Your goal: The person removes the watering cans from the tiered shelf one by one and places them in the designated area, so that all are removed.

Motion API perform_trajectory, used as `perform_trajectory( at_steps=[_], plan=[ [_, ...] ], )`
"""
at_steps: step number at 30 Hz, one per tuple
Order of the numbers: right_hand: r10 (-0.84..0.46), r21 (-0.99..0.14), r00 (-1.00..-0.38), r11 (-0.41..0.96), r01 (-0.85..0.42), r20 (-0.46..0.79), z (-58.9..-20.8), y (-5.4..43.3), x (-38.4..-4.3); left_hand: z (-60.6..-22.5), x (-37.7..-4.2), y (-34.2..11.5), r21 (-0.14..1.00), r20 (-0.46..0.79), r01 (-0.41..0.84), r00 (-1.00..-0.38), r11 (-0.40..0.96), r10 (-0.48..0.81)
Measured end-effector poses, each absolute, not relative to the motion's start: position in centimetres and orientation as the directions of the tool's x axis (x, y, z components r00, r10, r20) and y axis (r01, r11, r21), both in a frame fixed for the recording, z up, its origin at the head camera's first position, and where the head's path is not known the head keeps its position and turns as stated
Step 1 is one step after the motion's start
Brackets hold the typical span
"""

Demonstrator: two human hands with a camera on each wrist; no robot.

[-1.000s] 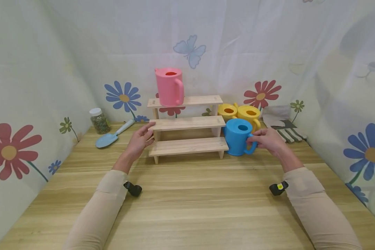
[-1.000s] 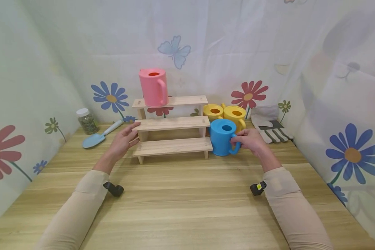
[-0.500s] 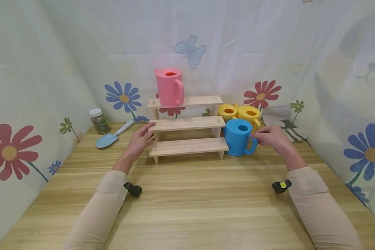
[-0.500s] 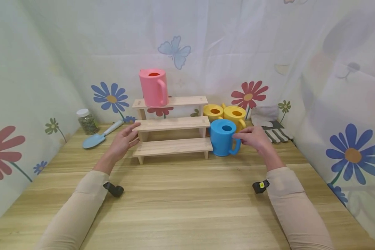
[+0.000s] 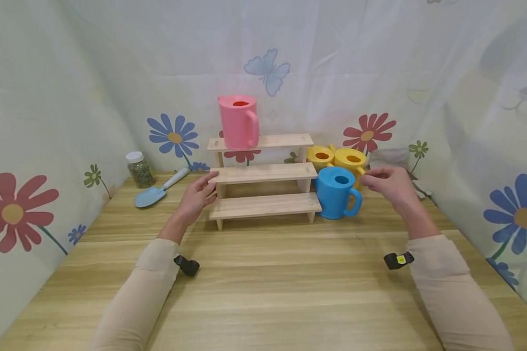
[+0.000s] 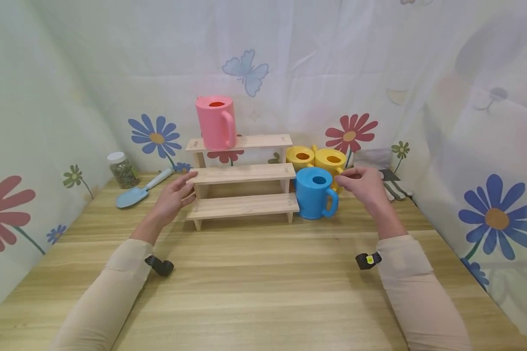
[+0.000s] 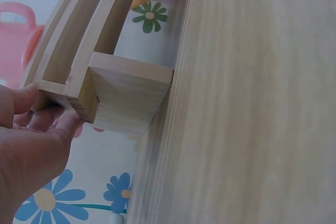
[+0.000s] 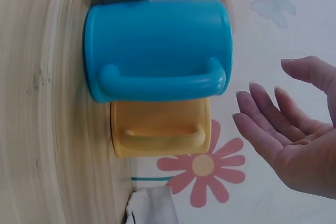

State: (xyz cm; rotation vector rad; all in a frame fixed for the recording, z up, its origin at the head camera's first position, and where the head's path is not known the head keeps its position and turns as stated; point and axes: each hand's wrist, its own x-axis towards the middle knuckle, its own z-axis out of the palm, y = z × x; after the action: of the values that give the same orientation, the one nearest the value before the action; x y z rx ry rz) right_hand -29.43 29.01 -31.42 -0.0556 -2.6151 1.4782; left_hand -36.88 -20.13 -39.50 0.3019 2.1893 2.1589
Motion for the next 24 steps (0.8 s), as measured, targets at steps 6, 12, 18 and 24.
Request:
perform_trajectory(
  at_steps=[6, 12, 18, 24],
  plan=[
    [0.074, -0.859, -0.987, 0.505, -0.084, 0.140, -31.0, 27.3, -28.9, -39.6, -36.7, -20.1, 0.995, 0.096, 0.098, -0.980, 0.005, 0.175],
    [-0.024, -0.823, -0.980, 0.539, -0.178, 0.196, -31.0, 24.6, -28.9, -39.4, -36.8, -20.3, 0.993, 0.114, 0.114, -0.978, -0.007, 0.176],
    [-0.054, -0.806, -0.980, 0.561, -0.188, 0.191, -31.2, 22.7, -29.0, -39.3, -36.9, -20.3, 0.994, 0.104, 0.105, -0.979, -0.005, 0.175],
    [-0.071, -0.819, -0.975, 0.531, -0.216, 0.211, -30.4, 21.0, -29.7, -39.5, -36.9, -20.1, 0.996, 0.092, 0.093, -0.980, -0.002, 0.175]
  ],
)
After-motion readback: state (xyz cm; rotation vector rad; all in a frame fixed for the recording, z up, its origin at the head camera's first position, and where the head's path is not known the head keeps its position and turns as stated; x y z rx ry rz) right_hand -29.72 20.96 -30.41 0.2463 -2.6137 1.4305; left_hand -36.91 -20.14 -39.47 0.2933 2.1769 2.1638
